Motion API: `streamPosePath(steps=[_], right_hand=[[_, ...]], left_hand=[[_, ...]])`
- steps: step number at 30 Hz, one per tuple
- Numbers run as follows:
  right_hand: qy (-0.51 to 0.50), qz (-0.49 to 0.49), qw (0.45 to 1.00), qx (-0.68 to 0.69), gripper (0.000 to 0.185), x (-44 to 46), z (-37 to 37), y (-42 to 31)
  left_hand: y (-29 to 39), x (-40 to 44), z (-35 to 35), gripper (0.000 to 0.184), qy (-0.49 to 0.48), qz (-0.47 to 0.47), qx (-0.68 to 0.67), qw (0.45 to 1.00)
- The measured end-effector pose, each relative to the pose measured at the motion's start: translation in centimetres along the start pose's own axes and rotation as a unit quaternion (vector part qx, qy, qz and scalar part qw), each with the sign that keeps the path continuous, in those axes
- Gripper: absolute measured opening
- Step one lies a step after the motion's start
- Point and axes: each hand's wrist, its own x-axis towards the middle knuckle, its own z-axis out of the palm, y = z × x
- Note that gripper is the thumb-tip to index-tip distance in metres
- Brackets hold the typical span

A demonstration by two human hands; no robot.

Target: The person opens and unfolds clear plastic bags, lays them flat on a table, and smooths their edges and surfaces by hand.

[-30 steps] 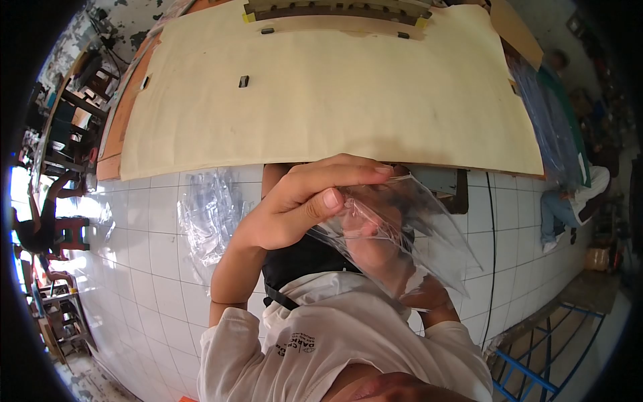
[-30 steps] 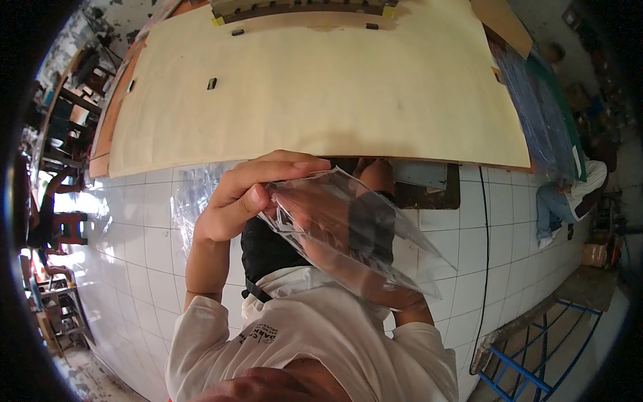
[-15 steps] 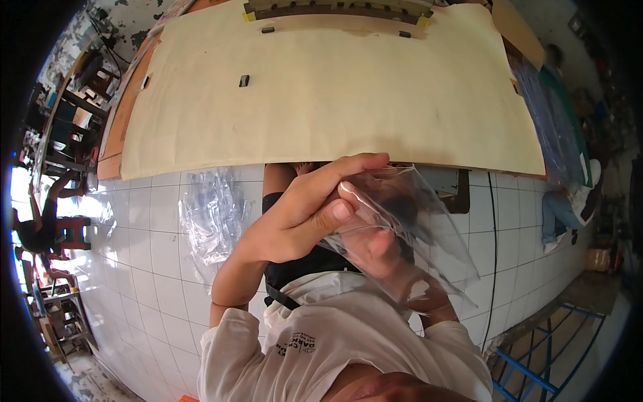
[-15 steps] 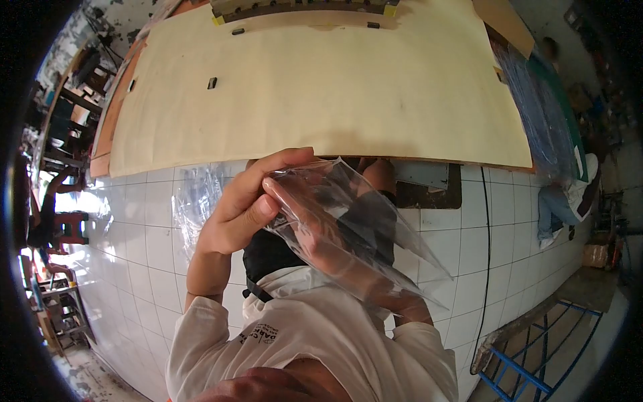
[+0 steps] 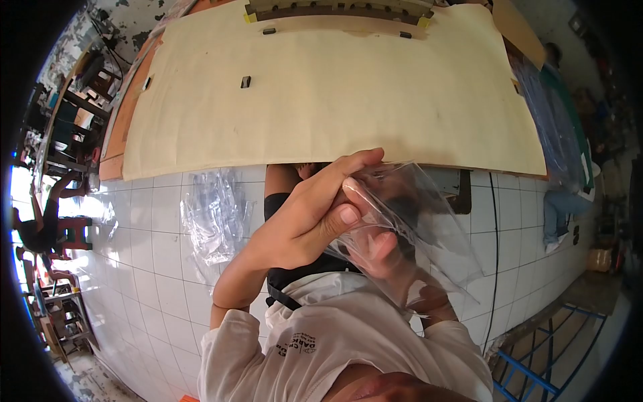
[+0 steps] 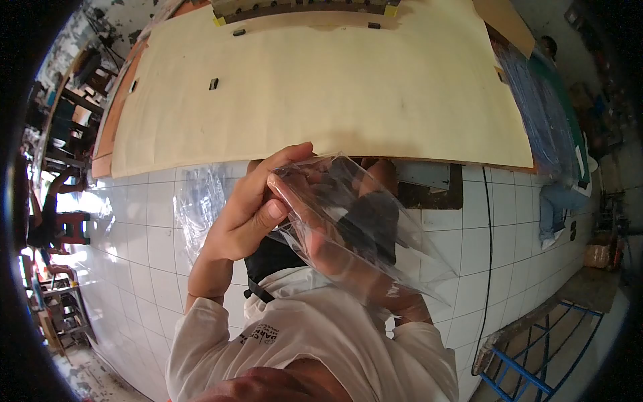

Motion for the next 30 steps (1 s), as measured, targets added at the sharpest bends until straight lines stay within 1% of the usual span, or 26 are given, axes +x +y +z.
streamPosePath(steps=[2, 5, 7, 9, 10, 14, 16, 17, 19, 20, 22, 23, 25, 26, 28, 29, 30], right_hand=[[0.001, 0.005, 1.000, 0.002, 0.074, -0.1, 0.1, -0.2], [0.005, 0.013, 1.000, 0.007, 0.074, -0.2, 0.3, 0.0], [0.015, 0.015, 1.000, 0.017, 0.074, -0.1, 0.5, -0.3], [0.032, 0.001, 0.999, 0.017, 0.074, -0.1, 0.6, -0.4], [0.046, -0.012, 0.999, 0.018, 0.074, -0.1, 0.7, -0.4], [0.112, -0.151, 0.982, -0.005, 0.065, -0.2, 0.4, 0.9], [0.118, -0.190, 0.975, -0.009, 0.048, 0.3, 0.3, 1.0], [0.118, -0.190, 0.975, -0.009, 0.048, 0.3, 0.4, 1.1], [0.105, -0.175, 0.977, 0.054, 0.041, 0.3, 0.5, 1.2], [0.104, -0.175, 0.977, 0.054, 0.041, 0.2, 0.1, 1.5], [0.106, -0.159, 0.981, -0.042, 0.050, 0.0, -0.5, 1.8], [0.106, -0.158, 0.981, -0.042, 0.050, -0.1, -0.5, 1.8], [0.096, -0.159, 0.982, -0.030, 0.040, 0.1, 0.1, 1.0], [0.096, -0.159, 0.982, -0.030, 0.040, 0.1, 0.3, 0.8], [0.085, -0.110, 0.990, -0.031, 0.041, -0.2, 0.5, 0.4], [0.085, -0.110, 0.990, -0.032, 0.041, -0.2, 0.5, 0.1], [0.065, -0.096, 0.993, -0.008, 0.041, -0.1, 0.6, -0.1]], left_hand=[[-0.3, 0.0, -0.1, 0.056, 0.002, 0.008, 0.003, 1.000], [-0.3, 0.0, -0.3, 0.055, 0.006, 0.027, -0.033, 0.999], [0.7, 0.2, -0.6, 0.074, 0.043, -0.028, -0.032, 0.998], [0.9, 0.1, -0.5, 0.071, 0.047, -0.026, -0.009, 0.999], [0.9, 0.1, -0.5, 0.068, 0.052, -0.026, 0.012, 0.998], [0.9, 0.0, -0.4, 0.063, 0.041, -0.039, 0.028, 0.998], [0.3, -0.1, -0.1, 0.056, 0.059, -0.014, 0.043, 0.997], [0.1, -0.1, 0.0, 0.056, 0.058, -0.014, 0.043, 0.997], [-0.3, 0.1, 0.0, 0.041, 0.069, 0.031, 0.052, 0.996], [-0.2, 0.1, -0.1, 0.041, 0.070, 0.031, 0.053, 0.996], [-0.1, 0.0, -0.3, 0.039, 0.070, 0.041, 0.108, 0.991], [0.2, -0.1, -0.3, 0.039, 0.070, 0.041, 0.108, 0.991], [0.9, -0.2, -0.4, 0.050, 0.065, -0.042, 0.049, 0.996], [0.8, -0.1, -0.5, 0.050, 0.065, -0.042, 0.049, 0.996], [0.3, 0.2, -0.8, 0.059, 0.055, 0.013, 0.010, 0.998], [0.2, 0.3, -0.9, 0.059, 0.056, 0.013, 0.010, 0.998], [0.2, 0.5, -1.1, 0.067, 0.046, 0.016, 0.039, 0.998]])
